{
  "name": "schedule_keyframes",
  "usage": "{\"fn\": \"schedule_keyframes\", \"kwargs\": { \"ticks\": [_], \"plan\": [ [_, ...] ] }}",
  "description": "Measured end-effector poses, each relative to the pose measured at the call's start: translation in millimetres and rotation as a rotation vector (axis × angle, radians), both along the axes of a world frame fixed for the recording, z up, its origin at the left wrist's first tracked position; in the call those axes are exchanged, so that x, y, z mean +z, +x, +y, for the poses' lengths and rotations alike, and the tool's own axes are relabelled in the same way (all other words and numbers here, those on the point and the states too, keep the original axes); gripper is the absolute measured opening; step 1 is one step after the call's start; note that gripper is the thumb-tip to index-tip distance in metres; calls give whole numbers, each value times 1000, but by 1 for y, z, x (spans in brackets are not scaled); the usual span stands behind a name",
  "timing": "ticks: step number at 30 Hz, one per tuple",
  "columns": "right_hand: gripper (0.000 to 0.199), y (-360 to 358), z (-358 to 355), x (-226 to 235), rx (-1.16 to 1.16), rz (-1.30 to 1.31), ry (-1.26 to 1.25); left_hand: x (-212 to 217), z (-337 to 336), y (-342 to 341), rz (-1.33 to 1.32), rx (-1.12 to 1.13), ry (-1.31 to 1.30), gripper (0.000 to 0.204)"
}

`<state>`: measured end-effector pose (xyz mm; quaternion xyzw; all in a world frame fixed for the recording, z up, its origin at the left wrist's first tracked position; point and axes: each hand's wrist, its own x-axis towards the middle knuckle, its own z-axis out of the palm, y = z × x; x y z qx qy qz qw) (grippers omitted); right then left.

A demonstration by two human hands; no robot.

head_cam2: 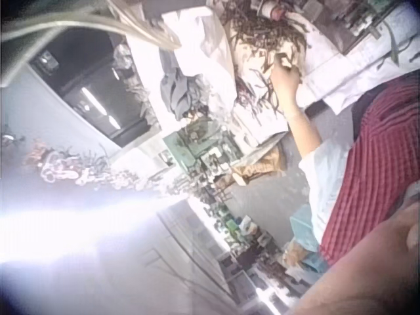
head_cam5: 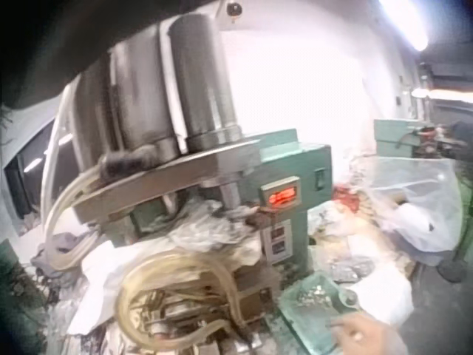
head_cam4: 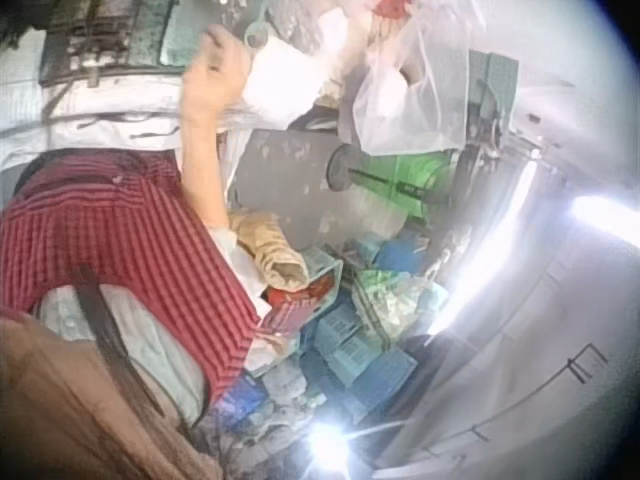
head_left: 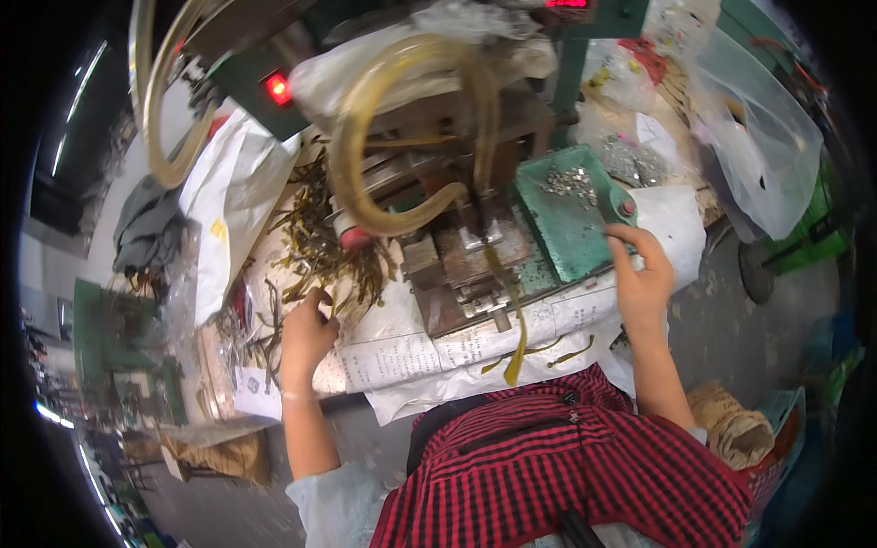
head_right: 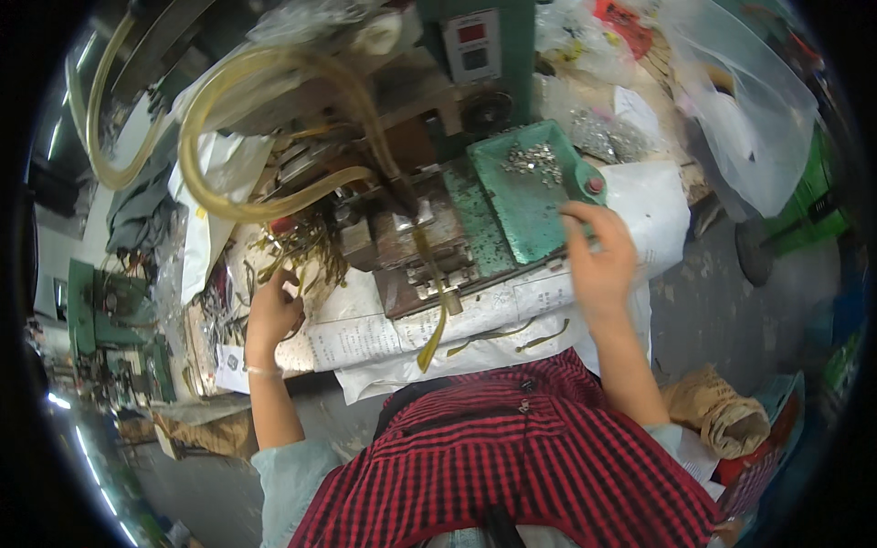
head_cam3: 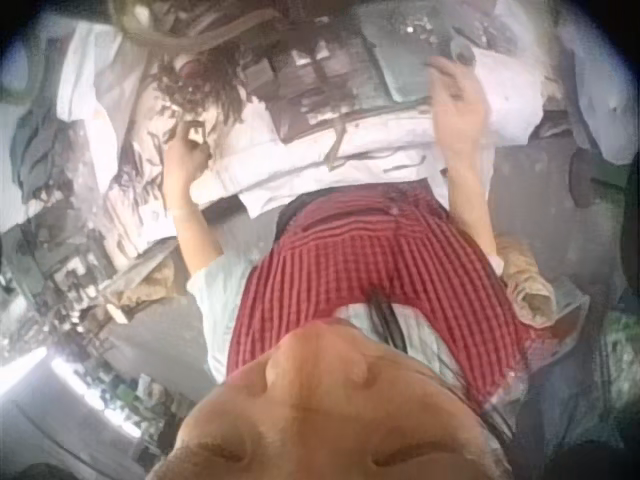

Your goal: The person repeatedly picks small shiny components from a green tray and places them into a press machine, then removes the assembled items. The person also briefly adjusts a white sack on the table.

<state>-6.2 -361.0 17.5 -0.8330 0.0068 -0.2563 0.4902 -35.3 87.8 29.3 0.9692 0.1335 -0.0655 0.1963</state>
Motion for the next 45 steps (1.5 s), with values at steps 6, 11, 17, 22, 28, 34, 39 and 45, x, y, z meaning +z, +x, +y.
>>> {"fn": "schedule_keyframes", "kwargs": {
  "ticks": [6,11,17,22,28,34,39,45],
  "plan": [
    [14,39,73,48,385,-299,64,5,-19,-9,-145,70,-909,22],
    [28,36,108,43,378,-146,370,-17,-57,-9,-590,168,-975,24],
    [40,29,114,50,421,-78,473,85,-125,1,-1179,-315,-918,12],
    [61,6,114,79,544,90,748,101,-144,16,-1218,-265,-815,11],
    [60,31,73,77,572,6,287,69,-181,5,-1183,-874,8,21],
    [52,73,-6,-10,68,-73,400,52,-186,15,-1200,-791,-35,29],
    [47,58,-18,-19,-16,-120,273,55,-193,8,-1195,-834,-20,29],
    [30,60,-25,-26,12,38,117,43,-193,15,-1280,-812,-16,27]
  ]
}}
